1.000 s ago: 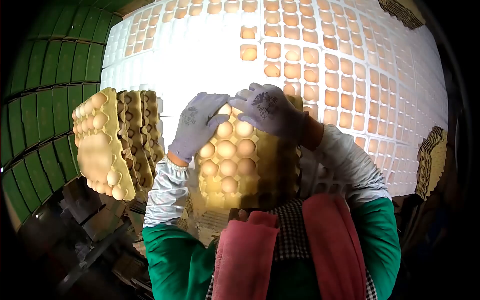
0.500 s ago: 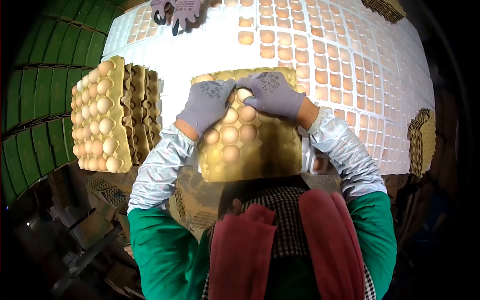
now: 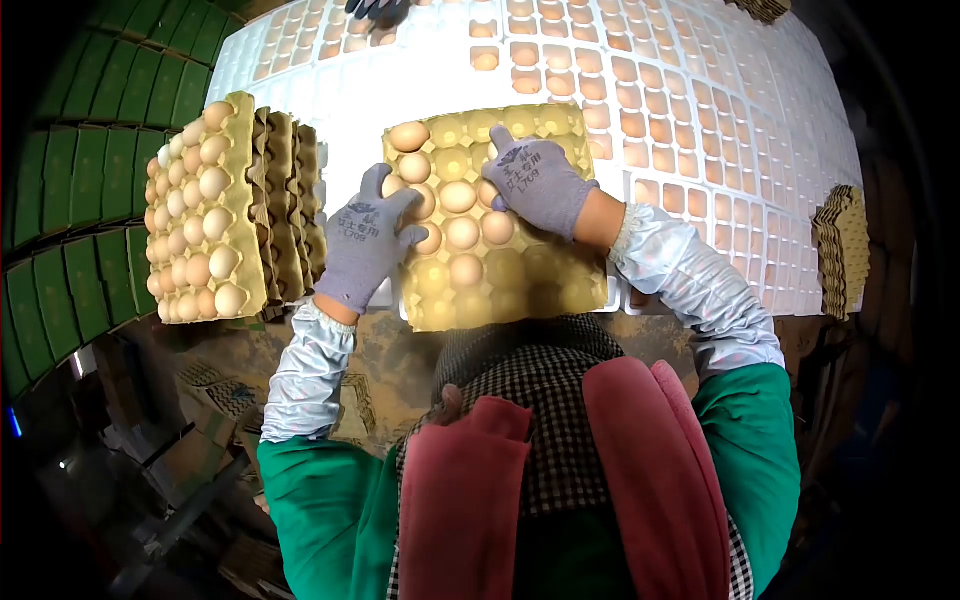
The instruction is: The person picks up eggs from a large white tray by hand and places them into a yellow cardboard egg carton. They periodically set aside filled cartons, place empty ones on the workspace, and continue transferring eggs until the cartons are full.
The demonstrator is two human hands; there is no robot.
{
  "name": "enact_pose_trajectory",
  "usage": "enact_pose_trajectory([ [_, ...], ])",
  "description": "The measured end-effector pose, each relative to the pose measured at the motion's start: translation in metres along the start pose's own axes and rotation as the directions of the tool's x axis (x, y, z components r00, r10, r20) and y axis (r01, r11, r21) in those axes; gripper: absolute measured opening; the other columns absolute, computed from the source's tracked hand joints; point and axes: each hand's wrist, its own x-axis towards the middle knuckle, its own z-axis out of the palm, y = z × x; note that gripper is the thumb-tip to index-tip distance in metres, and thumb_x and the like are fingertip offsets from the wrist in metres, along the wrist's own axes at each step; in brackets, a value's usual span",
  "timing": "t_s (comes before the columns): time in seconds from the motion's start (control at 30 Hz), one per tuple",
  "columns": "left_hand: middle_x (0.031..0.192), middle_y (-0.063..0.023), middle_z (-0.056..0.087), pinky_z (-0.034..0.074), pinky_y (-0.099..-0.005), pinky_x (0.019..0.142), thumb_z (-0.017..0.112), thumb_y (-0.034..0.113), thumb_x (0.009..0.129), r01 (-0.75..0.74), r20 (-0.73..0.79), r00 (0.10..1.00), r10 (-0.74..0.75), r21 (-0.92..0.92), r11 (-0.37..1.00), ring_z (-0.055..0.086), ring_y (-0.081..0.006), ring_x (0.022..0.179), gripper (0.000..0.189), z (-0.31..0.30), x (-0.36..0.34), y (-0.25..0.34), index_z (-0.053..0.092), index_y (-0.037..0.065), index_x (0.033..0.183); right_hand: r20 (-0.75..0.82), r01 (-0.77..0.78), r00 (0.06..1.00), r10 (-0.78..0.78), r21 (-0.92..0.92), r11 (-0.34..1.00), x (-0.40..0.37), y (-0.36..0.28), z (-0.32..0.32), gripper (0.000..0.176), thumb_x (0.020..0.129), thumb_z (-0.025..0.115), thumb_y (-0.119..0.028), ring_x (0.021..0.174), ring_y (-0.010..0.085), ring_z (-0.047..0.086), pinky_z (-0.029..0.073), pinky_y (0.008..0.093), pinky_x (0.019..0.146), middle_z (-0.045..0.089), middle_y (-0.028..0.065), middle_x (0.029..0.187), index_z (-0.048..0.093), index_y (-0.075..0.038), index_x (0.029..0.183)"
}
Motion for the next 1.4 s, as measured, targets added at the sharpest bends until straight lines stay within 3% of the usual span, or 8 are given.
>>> enact_pose_trajectory([
  [0.37,0.128,-0.0095,0.053,0.054,-0.0401,0.072,0.078,0.021,0.076,0.002,0.039,0.999,-0.008,0.156,0.988,0.068,-0.0287,0.094,0.042,0.003,0.022,0.005,0.065,0.020,0.116,-0.582,0.486,0.794,-0.174,0.437,0.757,-0.011,0.058,0.009,0.039,0.091,0.068,-0.034,0.085,0.0249,0.065,0.053,0.0379,0.079,0.065,0.0169,0.110,0.064,-0.011,0.122],
  [0.43,0.130,-0.0106,0.053,0.054,-0.0404,0.075,0.080,0.021,0.074,-0.082,0.024,0.997,0.078,0.288,0.954,0.065,-0.0296,0.100,0.043,0.007,0.019,0.003,0.064,0.019,0.114,0.196,-0.201,0.975,0.105,0.979,0.038,-0.022,0.062,-0.017,0.044,0.094,0.066,-0.038,0.084,0.0143,0.062,0.052,0.0307,0.076,0.065,0.0100,0.106,0.062,-0.007,0.126],
  [0.57,0.133,-0.0131,0.052,0.056,-0.0429,0.082,0.084,0.026,0.074,0.067,-0.088,0.992,-0.085,-0.198,0.978,0.065,-0.0289,0.105,0.046,-0.008,0.018,-0.016,0.070,0.016,0.116,0.117,-0.083,0.974,0.192,0.980,-0.178,-0.009,0.108,-0.022,0.050,0.095,0.066,-0.041,0.080,0.0105,0.060,0.051,0.0259,0.074,0.065,0.0075,0.104,0.060,-0.003,0.126],
  [0.63,0.132,-0.0133,0.053,0.057,-0.0377,0.085,0.085,0.022,0.075,0.115,-0.227,0.927,-0.298,-0.584,0.803,0.063,-0.0244,0.104,0.048,-0.012,0.040,-0.028,0.069,0.004,0.116,0.134,-0.094,0.963,0.236,0.981,-0.173,0.017,0.131,-0.024,0.051,0.095,0.066,-0.041,0.083,0.0111,0.061,0.052,0.0270,0.076,0.065,0.0090,0.106,0.059,0.000,0.125],
  [0.73,0.131,-0.0128,0.053,0.056,-0.0344,0.080,0.082,0.013,0.077,0.117,-0.358,0.890,-0.282,-0.419,0.900,0.064,-0.0223,0.095,0.044,-0.039,0.130,-0.032,0.068,0.002,0.117,-0.306,0.065,0.887,0.347,0.825,0.561,0.092,0.167,-0.018,0.053,0.093,0.064,-0.042,0.089,0.0292,0.067,0.053,0.0390,0.085,0.064,0.0205,0.113,0.059,-0.001,0.126],
  [0.93,0.126,-0.0088,0.057,0.054,-0.0393,0.084,0.078,0.028,0.080,0.330,-0.247,0.923,-0.296,0.110,0.938,0.067,-0.0265,0.092,0.041,0.031,0.297,-0.065,0.068,0.018,0.118,-0.341,-0.311,0.833,0.436,0.365,0.878,0.222,0.199,-0.010,0.033,0.092,0.062,-0.030,0.105,0.0375,0.064,0.054,0.0455,0.083,0.054,0.0211,0.125,0.062,-0.010,0.118],
  [1.3,0.108,-0.0090,0.072,0.054,-0.0320,0.083,0.072,0.016,0.084,0.214,0.016,0.972,-0.234,-0.475,0.854,0.069,-0.0204,0.091,0.043,0.050,0.364,-0.111,0.067,0.012,0.127,-0.350,0.145,0.936,0.044,0.495,0.857,0.259,0.174,0.027,0.036,0.089,0.063,-0.027,0.100,0.0317,0.065,0.054,0.0445,0.081,0.065,0.0178,0.107,0.064,-0.014,0.123],
  [1.4,0.108,-0.0069,0.071,0.052,-0.0260,0.084,0.066,0.019,0.094,0.127,-0.020,0.923,-0.384,-0.928,0.351,0.065,-0.0157,0.095,0.039,0.045,0.349,-0.102,0.063,0.003,0.129,-0.653,0.257,0.711,0.260,0.586,0.769,0.285,0.174,0.012,0.040,0.095,0.059,-0.027,0.114,0.0365,0.059,0.047,0.0444,0.096,0.061,0.0191,0.123,0.059,-0.008,0.130],
])
